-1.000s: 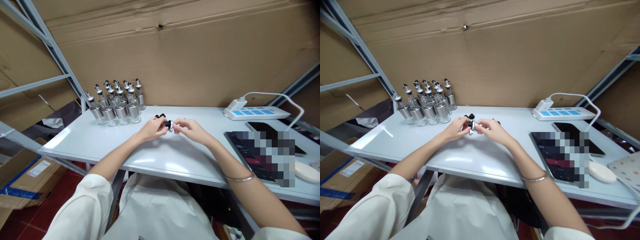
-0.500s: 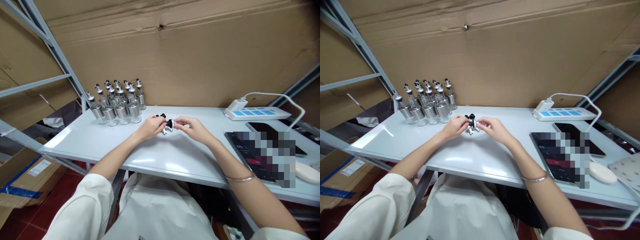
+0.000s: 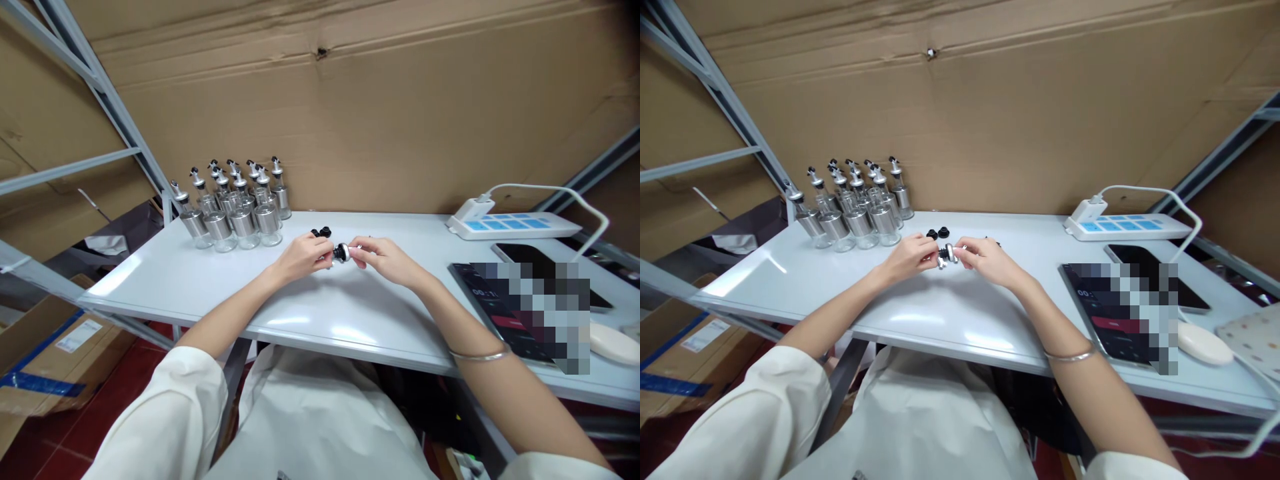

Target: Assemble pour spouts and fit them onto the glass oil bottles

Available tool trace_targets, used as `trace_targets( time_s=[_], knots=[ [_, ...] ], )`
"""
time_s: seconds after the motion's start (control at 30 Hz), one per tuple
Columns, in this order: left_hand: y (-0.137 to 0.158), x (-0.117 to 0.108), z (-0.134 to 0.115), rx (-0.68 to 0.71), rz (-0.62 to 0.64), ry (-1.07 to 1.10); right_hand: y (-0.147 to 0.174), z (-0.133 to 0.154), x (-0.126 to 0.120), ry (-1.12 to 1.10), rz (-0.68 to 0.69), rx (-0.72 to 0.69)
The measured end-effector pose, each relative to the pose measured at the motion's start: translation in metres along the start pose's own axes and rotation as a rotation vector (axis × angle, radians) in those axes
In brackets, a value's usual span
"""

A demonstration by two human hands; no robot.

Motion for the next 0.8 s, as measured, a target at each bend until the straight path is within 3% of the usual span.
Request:
trace_targets(
  time_s=[0.3,0.6,0.8],
  knots=[
    [0.0006,-0.0056,-0.0044,0.042,-0.075,-0.038,-0.0016,0.0006,0.0026,-0.296,0.045,0.022],
    [0.0006,-0.0059,-0.0036,0.044,-0.098,-0.044,-0.0013,-0.0033,0.0056,-0.261,0.065,0.033],
    [0.0022,-0.0081,-0.0015,0.035,-0.145,-0.01,-0.0021,-0.0044,0.0018,-0.265,-0.012,-0.045]
  ],
)
Point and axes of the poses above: each hand's wrist, its own y-axis away from the middle knuckle, its own x-axis out of the palm, z = x × y, the point moved 3 cm from there along -y, towards the middle knuckle, and after that the axes turned 12 degrees about -x, right-handed, at the moved point
